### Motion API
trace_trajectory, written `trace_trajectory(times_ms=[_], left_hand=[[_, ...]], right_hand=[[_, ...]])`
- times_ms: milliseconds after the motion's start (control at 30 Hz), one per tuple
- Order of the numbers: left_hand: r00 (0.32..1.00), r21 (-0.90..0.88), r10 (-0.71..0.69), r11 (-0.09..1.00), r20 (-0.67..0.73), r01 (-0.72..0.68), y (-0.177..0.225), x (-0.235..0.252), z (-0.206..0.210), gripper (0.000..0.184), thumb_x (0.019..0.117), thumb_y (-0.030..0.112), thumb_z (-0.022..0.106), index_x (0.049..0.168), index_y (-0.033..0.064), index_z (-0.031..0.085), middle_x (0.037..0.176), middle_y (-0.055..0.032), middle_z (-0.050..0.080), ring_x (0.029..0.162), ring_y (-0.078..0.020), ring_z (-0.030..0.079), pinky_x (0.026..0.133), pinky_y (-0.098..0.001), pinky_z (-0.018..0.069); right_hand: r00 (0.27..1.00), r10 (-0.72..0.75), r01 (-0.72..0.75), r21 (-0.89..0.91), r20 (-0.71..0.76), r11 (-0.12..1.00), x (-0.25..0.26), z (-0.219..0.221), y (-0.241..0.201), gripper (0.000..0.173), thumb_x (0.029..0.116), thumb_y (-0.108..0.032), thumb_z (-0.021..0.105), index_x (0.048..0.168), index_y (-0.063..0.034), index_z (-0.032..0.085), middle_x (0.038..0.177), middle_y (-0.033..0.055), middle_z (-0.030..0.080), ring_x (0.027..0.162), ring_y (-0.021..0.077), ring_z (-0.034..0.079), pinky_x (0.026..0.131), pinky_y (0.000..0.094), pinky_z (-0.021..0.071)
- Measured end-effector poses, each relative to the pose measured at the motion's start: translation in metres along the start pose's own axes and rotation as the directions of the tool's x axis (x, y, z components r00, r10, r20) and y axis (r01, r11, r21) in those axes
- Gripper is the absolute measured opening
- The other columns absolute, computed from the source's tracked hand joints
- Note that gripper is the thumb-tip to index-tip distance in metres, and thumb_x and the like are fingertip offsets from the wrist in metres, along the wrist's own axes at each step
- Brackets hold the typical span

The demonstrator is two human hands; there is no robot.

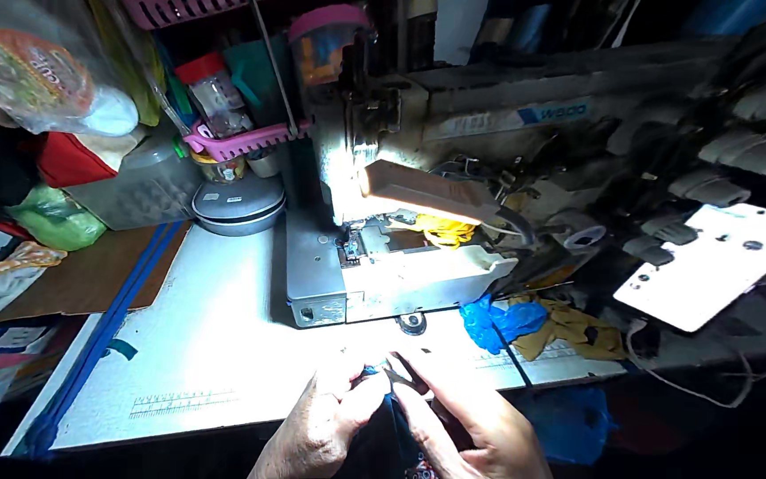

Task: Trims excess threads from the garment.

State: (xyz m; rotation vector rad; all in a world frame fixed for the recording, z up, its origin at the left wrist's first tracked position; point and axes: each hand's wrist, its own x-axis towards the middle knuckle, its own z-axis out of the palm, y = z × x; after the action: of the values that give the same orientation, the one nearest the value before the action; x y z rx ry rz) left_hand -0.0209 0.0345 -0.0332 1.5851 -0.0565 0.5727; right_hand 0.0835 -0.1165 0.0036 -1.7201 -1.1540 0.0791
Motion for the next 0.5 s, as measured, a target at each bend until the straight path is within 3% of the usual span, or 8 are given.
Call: trace_trajectory(times_ms=[67, 133, 167, 233, 300, 333, 433, 500], left_hand=[[1.0, -0.063, 0.012, 0.998, 0.02, -0.011, 0.0, -0.001, 0.001, 0.023, 0.1071, 0.028, 0.049, 0.11, 0.0137, 0.067, 0.1, 0.0141, 0.067, 0.095, 0.0111, 0.06, 0.085, -0.0126, 0.0503], [1.0, -0.108, 0.009, 0.994, 0.017, -0.007, -0.001, -0.003, 0.002, 0.023, 0.1065, 0.031, 0.051, 0.109, 0.0169, 0.068, 0.099, 0.0165, 0.068, 0.094, 0.0122, 0.06, 0.084, -0.0116, 0.0501], [1.0, -0.103, 0.01, 0.995, 0.011, -0.009, -0.002, -0.004, 0.002, 0.023, 0.1066, 0.031, 0.051, 0.109, 0.0165, 0.069, 0.099, 0.0162, 0.068, 0.093, 0.012, 0.06, 0.083, -0.0115, 0.0501], [1.0, -0.027, 0.013, 1.0, -0.003, -0.014, -0.01, -0.009, -0.003, 0.029, 0.1074, 0.034, 0.048, 0.111, 0.0141, 0.068, 0.099, 0.0136, 0.068, 0.093, 0.0111, 0.06, 0.084, -0.0122, 0.05], [0.999, -0.008, -0.02, 1.0, -0.033, 0.02, -0.018, -0.015, -0.008, 0.03, 0.1067, 0.038, 0.049, 0.109, 0.0157, 0.069, 0.096, 0.0136, 0.068, 0.09, 0.0098, 0.061, 0.081, -0.0136, 0.0512], [0.999, -0.023, -0.039, 0.999, -0.035, 0.038, -0.018, -0.017, -0.009, 0.029, 0.1066, 0.038, 0.05, 0.108, 0.0169, 0.069, 0.095, 0.014, 0.068, 0.089, 0.0092, 0.061, 0.081, -0.014, 0.0514], [0.998, -0.039, -0.046, 0.998, -0.043, 0.044, -0.013, -0.017, -0.006, 0.025, 0.1067, 0.033, 0.05, 0.106, 0.0172, 0.069, 0.096, 0.0145, 0.067, 0.091, 0.0091, 0.061, 0.083, -0.0143, 0.0513], [0.998, 0.041, -0.022, 0.999, -0.051, 0.024, -0.007, -0.013, -0.004, 0.027, 0.1072, 0.03, 0.049, 0.108, 0.0114, 0.069, 0.098, 0.0113, 0.067, 0.093, 0.009, 0.061, 0.085, -0.0144, 0.0513]], right_hand=[[1.0, 0.021, -0.02, 0.249, 0.002, 0.968, -0.001, 0.003, 0.003, 0.028, 0.0941, -0.001, 0.065, 0.12, 0.0093, 0.07, 0.109, 0.0133, 0.074, 0.095, 0.002, 0.067, 0.086, 0.0159, 0.0545], [0.998, 0.061, -0.067, 0.572, 0.031, 0.817, -0.003, 0.005, 0.008, 0.031, 0.0942, 0.004, 0.061, 0.124, 0.0104, 0.065, 0.113, 0.0067, 0.073, 0.087, -0.0041, 0.065, 0.078, 0.0142, 0.0552], [0.995, 0.083, -0.095, 0.708, 0.052, 0.7, -0.005, 0.004, 0.01, 0.031, 0.0977, 0.0, 0.059, 0.127, 0.0027, 0.066, 0.111, 0.0008, 0.073, 0.079, -0.0053, 0.062, 0.069, 0.0142, 0.0536], [0.992, 0.094, -0.122, 0.873, 0.088, 0.473, -0.003, -0.008, 0.015, 0.028, 0.1039, -0.025, 0.057, 0.128, -0.0218, 0.07, 0.101, -0.0095, 0.072, 0.065, -0.0065, 0.058, 0.056, 0.0132, 0.0492], [0.996, 0.051, -0.087, 0.917, 0.073, 0.389, 0.005, -0.033, 0.015, 0.029, 0.1037, -0.039, 0.054, 0.127, -0.0287, 0.069, 0.095, -0.0123, 0.07, 0.064, -0.0051, 0.058, 0.055, 0.0132, 0.0494], [0.998, 0.037, -0.063, 0.906, 0.053, 0.418, 0.008, -0.041, 0.015, 0.03, 0.1037, -0.04, 0.054, 0.127, -0.0276, 0.069, 0.094, -0.0124, 0.068, 0.064, -0.0053, 0.056, 0.055, 0.0125, 0.0472], [0.997, 0.054, -0.083, 0.683, 0.064, 0.725, 0.007, -0.036, 0.016, 0.026, 0.1035, -0.033, 0.057, 0.126, -0.0237, 0.067, 0.095, -0.0178, 0.064, 0.063, -0.0121, 0.048, 0.053, 0.009, 0.0418], [0.994, 0.043, -0.088, 0.521, 0.098, 0.849, 0.003, -0.022, 0.017, 0.023, 0.099, -0.015, 0.063, 0.12, -0.0057, 0.067, 0.101, -0.0069, 0.068, 0.071, -0.0092, 0.054, 0.06, 0.0111, 0.0474]])
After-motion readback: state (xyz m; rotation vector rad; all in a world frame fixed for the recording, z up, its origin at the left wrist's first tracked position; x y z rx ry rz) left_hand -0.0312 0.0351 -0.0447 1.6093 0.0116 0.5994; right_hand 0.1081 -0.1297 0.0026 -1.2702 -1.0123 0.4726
